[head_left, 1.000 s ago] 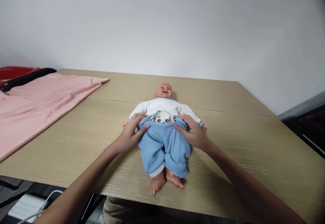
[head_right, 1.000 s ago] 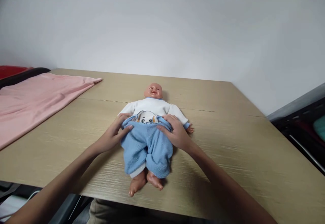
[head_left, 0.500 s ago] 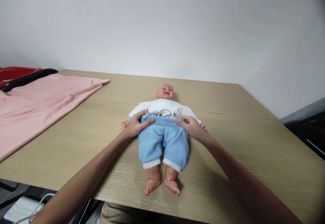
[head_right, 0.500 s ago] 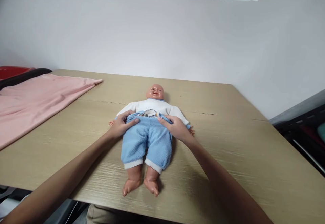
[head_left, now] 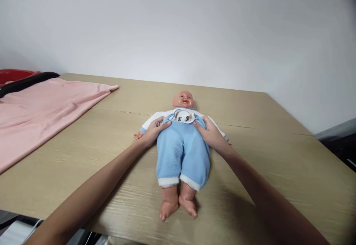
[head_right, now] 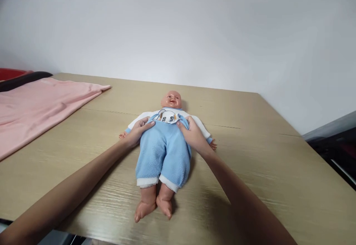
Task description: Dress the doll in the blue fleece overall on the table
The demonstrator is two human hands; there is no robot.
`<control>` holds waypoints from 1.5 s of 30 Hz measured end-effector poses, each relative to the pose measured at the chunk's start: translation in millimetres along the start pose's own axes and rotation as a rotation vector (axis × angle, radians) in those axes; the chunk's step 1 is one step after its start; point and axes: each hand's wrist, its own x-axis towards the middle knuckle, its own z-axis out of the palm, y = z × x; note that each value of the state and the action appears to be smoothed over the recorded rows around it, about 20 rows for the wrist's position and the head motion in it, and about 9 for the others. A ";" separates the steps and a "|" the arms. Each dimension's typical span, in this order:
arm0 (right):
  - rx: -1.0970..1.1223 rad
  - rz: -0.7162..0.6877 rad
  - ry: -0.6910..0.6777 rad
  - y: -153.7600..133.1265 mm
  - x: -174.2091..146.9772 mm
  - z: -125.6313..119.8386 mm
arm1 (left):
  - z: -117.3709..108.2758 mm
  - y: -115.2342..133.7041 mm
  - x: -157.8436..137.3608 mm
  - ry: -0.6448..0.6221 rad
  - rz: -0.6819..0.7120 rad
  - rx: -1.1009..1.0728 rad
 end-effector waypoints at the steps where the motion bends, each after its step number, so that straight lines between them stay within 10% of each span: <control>1: 0.001 0.018 -0.034 4.5 1.9 -1.9 | -3.3 0.4 1.7 -0.049 -0.044 0.004; 15: 0.043 -0.020 -0.506 39.1 -40.6 -52.7 | -54.2 24.8 -11.8 -0.491 0.012 0.304; 26: 0.637 0.422 -0.034 33.7 -55.4 2.0 | -13.9 3.8 -21.0 -0.148 -0.225 -0.246; 45: 0.423 0.161 0.091 37.9 -52.2 -12.4 | -9.6 -0.6 -18.1 -0.135 -0.181 -0.281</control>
